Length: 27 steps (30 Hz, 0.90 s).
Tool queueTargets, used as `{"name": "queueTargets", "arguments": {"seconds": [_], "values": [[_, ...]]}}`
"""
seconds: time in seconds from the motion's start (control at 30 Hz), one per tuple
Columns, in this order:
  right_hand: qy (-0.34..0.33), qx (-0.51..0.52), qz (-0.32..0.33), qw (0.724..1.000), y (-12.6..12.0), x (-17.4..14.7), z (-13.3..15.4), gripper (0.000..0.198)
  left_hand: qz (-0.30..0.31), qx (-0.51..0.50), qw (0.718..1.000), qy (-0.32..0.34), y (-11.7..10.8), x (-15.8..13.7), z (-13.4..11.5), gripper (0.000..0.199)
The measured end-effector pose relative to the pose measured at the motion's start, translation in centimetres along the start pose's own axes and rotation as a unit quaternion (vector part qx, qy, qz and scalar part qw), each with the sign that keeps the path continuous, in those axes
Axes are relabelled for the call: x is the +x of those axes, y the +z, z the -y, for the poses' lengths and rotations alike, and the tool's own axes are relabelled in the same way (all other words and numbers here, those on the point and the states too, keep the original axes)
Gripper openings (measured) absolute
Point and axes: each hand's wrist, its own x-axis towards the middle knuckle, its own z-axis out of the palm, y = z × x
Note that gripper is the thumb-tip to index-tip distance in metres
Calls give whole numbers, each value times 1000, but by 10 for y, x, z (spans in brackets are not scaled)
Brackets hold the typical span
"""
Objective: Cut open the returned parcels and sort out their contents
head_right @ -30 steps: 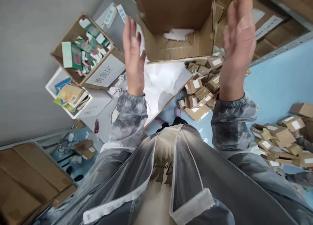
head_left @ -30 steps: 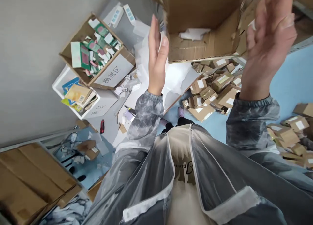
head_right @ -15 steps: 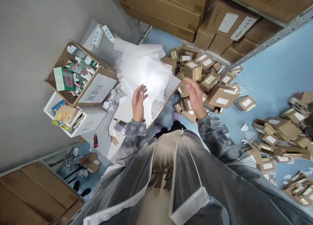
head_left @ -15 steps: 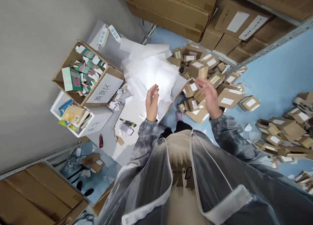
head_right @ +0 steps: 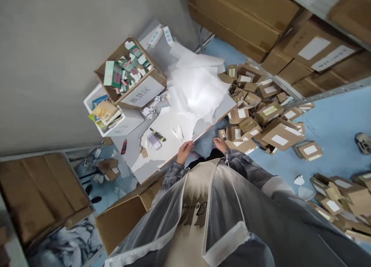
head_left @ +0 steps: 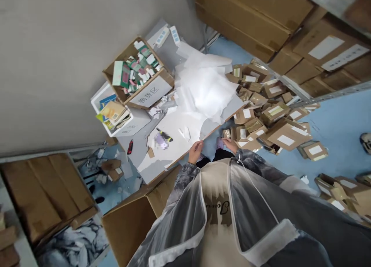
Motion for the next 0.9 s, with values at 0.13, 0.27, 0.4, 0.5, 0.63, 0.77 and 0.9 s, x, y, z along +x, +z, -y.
{"name": "queueTargets", "arguments": {"seconds": [0.13, 0.27, 0.4, 0.5, 0.63, 0.77, 0.9], "values": [[30, -15, 4, 999, 10, 11, 17, 19, -30, -12, 998, -54, -20, -4, 15, 55], [18, -51, 27, 998, 26, 23, 47, 30, -49, -2, 999, -21, -42, -10, 27, 51], [-8, -86, 59, 995, 63, 35, 77, 39, -80, -47, 996, -8, -64, -28, 48, 50], [-11, -124, 99, 987, 103, 34, 90, 44, -107, -111, 987, -48, -81, -46, 73, 49], [9, -181, 160, 970, 152, 20, 91, 42, -130, -193, 967, -104, -102, -65, 110, 51], [18, -224, 173, 959, 186, 3, 79, 42, -164, -224, 952, -126, -121, -72, 142, 55], [13, -274, 145, 951, 203, -6, 63, 43, -178, -252, 940, -147, -138, -69, 163, 51]]}}
